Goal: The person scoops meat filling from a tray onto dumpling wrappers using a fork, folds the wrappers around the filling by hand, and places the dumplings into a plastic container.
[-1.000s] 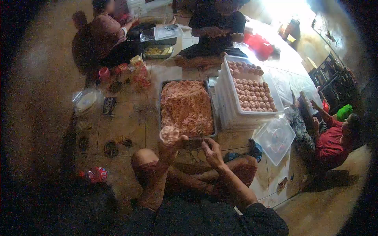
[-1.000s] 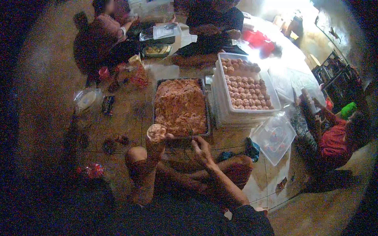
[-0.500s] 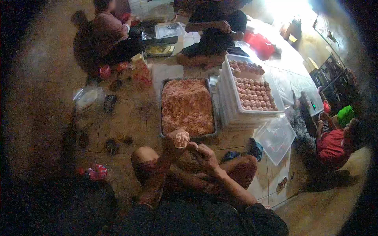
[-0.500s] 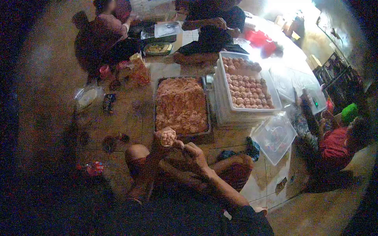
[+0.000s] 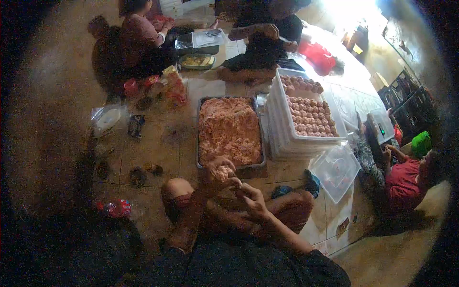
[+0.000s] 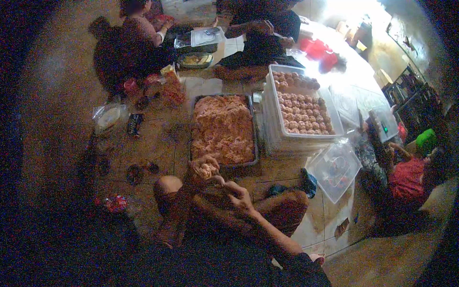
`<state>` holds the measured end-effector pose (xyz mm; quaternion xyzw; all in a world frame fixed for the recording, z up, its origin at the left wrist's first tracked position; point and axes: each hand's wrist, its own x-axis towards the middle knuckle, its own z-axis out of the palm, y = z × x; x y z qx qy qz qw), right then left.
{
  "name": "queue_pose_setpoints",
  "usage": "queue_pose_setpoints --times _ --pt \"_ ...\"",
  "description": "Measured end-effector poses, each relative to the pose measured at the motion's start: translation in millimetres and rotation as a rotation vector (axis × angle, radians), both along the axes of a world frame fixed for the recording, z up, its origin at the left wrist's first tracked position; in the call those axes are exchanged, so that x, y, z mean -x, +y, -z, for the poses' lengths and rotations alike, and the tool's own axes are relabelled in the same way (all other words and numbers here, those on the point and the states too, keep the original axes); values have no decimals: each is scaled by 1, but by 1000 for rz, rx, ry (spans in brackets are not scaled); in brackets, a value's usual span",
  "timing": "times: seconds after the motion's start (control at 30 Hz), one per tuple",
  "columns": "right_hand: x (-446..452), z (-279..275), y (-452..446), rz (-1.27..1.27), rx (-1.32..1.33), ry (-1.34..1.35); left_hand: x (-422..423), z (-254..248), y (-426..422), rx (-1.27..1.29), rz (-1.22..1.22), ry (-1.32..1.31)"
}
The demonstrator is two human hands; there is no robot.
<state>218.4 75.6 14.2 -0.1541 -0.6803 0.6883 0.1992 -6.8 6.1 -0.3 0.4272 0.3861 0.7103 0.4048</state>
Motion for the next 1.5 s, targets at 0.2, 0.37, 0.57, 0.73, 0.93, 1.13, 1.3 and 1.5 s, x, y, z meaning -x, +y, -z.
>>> queue_pose_setpoints --times 0.2,0.37,0.57,0.73,0.93,1.13,1.3,1.5 --pt "3 -26 16 130 -366 -89 -13 -42 -3 34 -67 -274" --pt "-13 -21 6 61 5 -184 -20 -55 -19 71 -59 -631" --pt "-4 1 -8 -10 6 -5 -1 -18 -18 114 -115 105" --pt "11 -21 -5 99 -566 -116 -12 -2 -9 110 -110 122" --pt "-14 -101 2 325 -332 -215 -14 -48 -21 151 -313 243" --pt "-16 -119 2 224 -675 -132 4 -34 -18 332 -257 634" --pt "-7 -115 -4 217 -702 -127 -27 -88 -17 396 -345 860" --pt "15 -115 10 381 -426 -99 -11 -63 -15 897 -93 937"
